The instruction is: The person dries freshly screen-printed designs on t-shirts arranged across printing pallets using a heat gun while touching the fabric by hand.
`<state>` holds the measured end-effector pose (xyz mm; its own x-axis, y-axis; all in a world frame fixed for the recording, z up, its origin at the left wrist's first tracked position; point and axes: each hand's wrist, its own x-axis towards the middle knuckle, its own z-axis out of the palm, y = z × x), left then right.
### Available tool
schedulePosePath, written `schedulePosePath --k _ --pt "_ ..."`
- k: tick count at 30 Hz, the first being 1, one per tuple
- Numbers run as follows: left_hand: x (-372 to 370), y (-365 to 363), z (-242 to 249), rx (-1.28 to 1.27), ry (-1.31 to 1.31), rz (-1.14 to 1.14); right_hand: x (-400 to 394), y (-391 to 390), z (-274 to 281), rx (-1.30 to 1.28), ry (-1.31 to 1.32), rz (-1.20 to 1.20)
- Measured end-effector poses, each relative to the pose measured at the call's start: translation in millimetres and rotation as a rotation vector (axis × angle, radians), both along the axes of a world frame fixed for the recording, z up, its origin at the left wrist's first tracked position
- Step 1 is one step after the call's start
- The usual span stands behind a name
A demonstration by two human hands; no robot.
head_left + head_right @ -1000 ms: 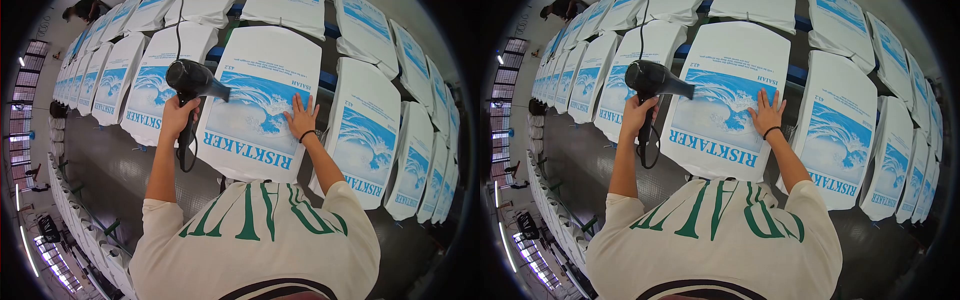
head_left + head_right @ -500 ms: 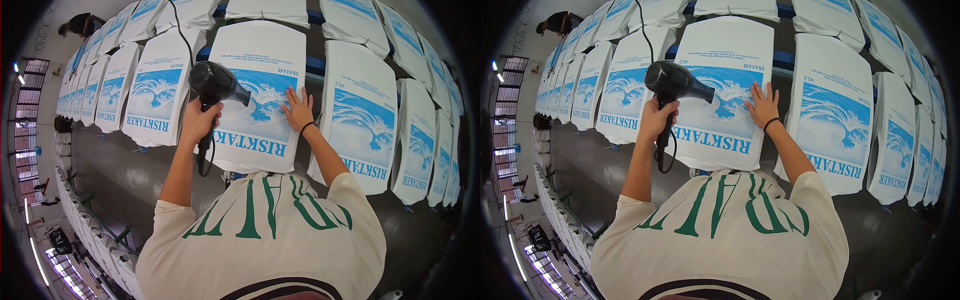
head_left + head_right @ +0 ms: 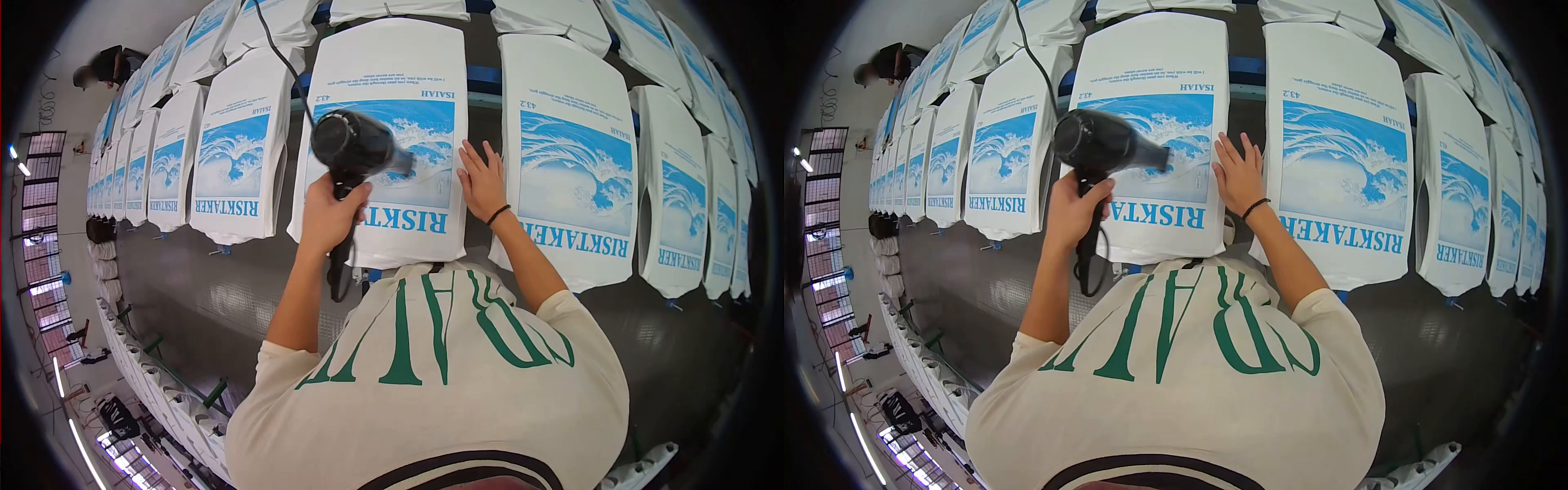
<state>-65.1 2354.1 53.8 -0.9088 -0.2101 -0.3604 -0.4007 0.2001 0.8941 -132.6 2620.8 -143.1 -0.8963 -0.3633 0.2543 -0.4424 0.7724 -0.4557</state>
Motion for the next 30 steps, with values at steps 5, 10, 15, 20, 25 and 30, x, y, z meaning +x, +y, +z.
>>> schedulePosePath --k 5,10,15,20,25,30 --pt "21 -17 -3 -0.016 -0.018 0.085 20 -8 -2 -0.003 -0.038 0.041" --pt "35 4 -3 0.105 -0.051 -0.009 28 -21 -2 -0.016 -0.027 0.055" --pt "61 -19 -7 0.062 -0.020 0.047 52 -39 7 0.039 -0.018 0.053" --pt "83 -93 -3 -0.066 0.020 0.185 82 -67 -2 0.298 -0.139 0.085" --pt "77 -152 -11 -0.224 0.074 0.241 92 -78 -3 0.376 -0.124 0.060" --pt "48 -147 -17 -0.114 0.137 0.175 98 -80 -1 0.423 -0.135 0.021"
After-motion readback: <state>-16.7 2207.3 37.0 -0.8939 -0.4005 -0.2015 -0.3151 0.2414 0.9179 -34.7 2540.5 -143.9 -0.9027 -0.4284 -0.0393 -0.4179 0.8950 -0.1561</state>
